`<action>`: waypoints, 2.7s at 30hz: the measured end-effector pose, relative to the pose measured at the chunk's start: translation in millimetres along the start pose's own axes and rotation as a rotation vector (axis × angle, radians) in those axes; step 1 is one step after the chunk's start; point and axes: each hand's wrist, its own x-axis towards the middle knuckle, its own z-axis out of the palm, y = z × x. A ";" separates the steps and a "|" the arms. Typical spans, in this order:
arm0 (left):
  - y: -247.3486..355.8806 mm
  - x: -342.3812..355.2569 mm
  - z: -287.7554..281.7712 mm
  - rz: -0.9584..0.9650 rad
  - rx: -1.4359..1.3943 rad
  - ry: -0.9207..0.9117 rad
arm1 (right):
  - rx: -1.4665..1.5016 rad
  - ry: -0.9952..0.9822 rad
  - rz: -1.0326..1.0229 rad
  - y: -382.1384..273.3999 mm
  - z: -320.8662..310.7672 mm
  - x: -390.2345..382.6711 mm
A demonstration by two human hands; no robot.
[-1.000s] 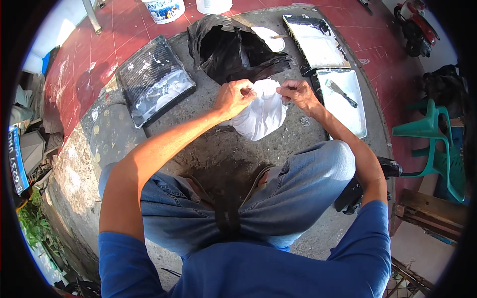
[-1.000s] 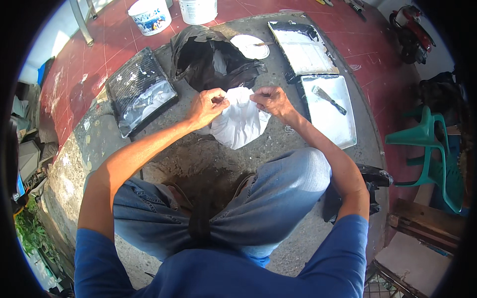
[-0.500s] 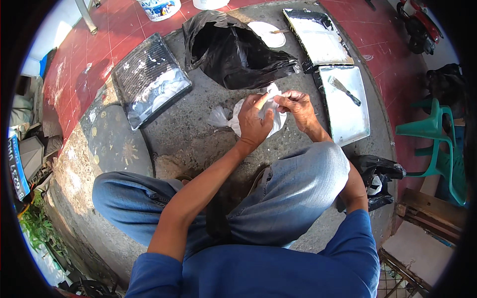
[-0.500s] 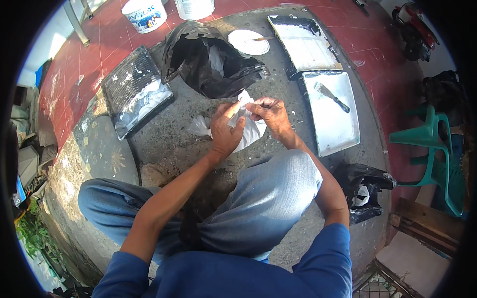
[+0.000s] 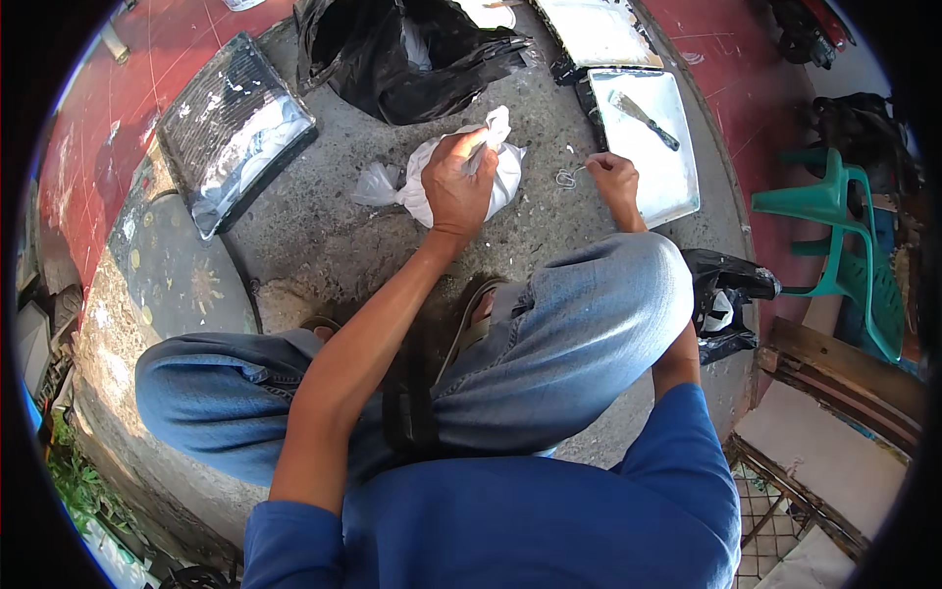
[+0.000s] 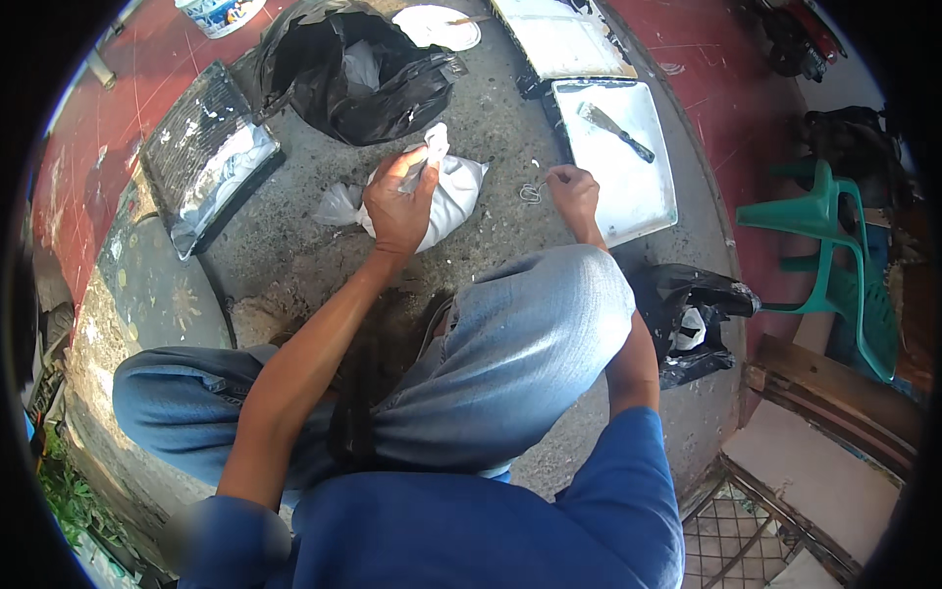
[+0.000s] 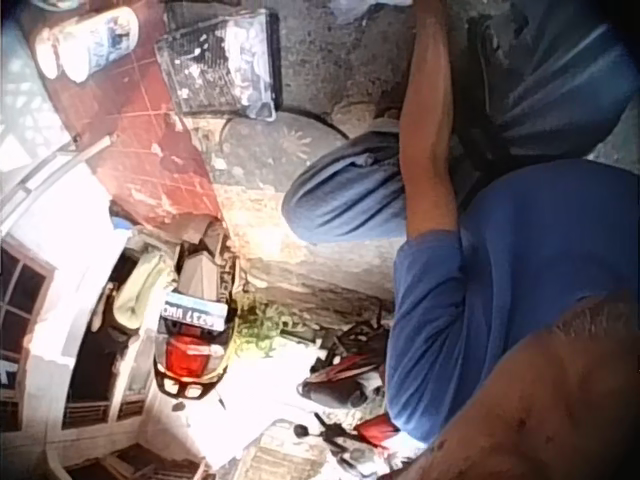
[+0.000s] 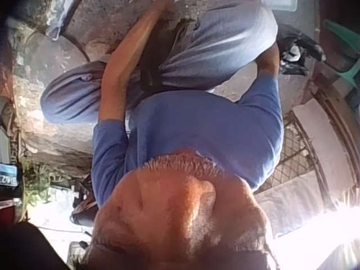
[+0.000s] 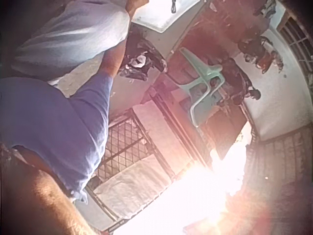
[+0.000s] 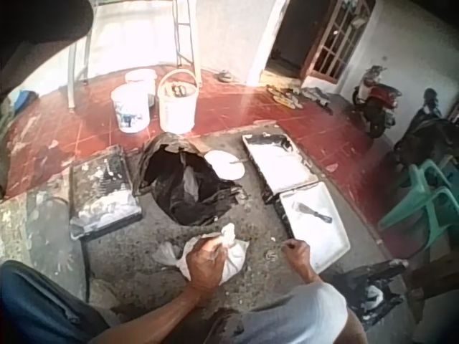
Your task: The person picks up a paint tray, then unfolds and ties a plastic bag around a white container.
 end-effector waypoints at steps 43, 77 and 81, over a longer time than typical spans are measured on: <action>-1.8 0.2 -23.0 0.230 0.205 -0.195 | 1.349 -0.729 0.182 -76.2 11.6 -9.1; -3.5 -6.0 -19.5 0.239 0.268 -0.122 | 1.219 -0.535 0.261 -55.6 -23.3 -22.0; -3.0 -5.6 -17.2 0.233 0.259 -0.108 | 0.927 -0.371 0.206 -38.2 -39.1 -15.7</action>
